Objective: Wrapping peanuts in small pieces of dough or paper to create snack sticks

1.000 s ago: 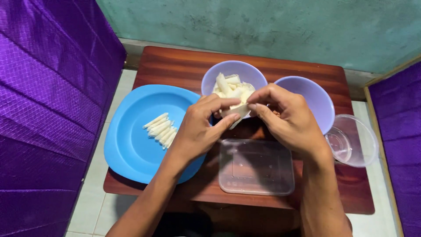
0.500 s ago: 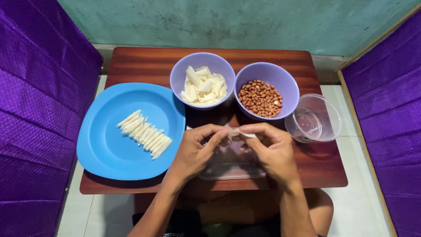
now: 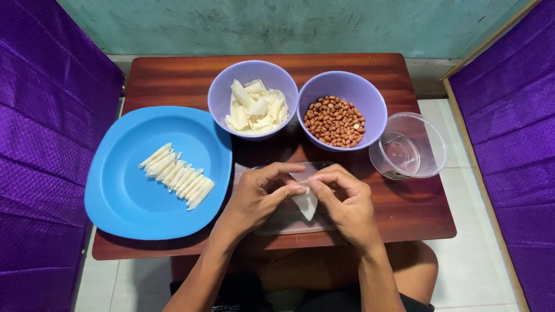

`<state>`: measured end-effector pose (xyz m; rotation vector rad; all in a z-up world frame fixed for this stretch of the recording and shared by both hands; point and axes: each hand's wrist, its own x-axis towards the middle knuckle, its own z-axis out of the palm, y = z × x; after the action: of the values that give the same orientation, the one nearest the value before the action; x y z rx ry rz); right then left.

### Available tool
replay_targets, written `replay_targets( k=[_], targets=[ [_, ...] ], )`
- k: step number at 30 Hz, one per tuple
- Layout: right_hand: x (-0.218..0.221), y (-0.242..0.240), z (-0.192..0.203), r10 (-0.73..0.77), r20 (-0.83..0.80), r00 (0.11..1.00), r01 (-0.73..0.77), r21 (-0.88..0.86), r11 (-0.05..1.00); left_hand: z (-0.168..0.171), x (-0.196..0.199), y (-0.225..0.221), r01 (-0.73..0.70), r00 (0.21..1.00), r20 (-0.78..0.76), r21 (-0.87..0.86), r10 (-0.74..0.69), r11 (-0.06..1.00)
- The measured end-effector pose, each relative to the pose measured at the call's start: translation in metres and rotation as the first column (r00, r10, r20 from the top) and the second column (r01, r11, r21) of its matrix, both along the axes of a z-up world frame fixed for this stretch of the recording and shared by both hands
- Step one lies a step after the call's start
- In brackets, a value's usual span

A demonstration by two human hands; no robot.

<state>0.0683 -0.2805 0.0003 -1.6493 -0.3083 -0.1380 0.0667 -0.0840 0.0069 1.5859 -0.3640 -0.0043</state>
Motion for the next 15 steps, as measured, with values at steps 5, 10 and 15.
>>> replay_targets(
  k=[5, 10, 15],
  targets=[
    [-0.004, 0.002, 0.004, -0.015, 0.039, 0.999, 0.016, -0.045, 0.999, -0.001, 0.007, 0.001, -0.039, 0.994, 0.104, 0.075, 0.031, 0.996],
    [-0.005, 0.005, 0.007, 0.025, 0.065, 0.998, -0.019, -0.094, 0.995, -0.006, 0.011, 0.002, -0.016, 0.991, 0.134, 0.07, 0.006, 0.997],
    [-0.005, -0.004, -0.004, -0.046, 0.017, 0.999, 0.047, -0.06, 0.997, -0.009, 0.01, 0.0, 0.043, 0.98, 0.191, 0.052, -0.052, 0.998]
  ],
)
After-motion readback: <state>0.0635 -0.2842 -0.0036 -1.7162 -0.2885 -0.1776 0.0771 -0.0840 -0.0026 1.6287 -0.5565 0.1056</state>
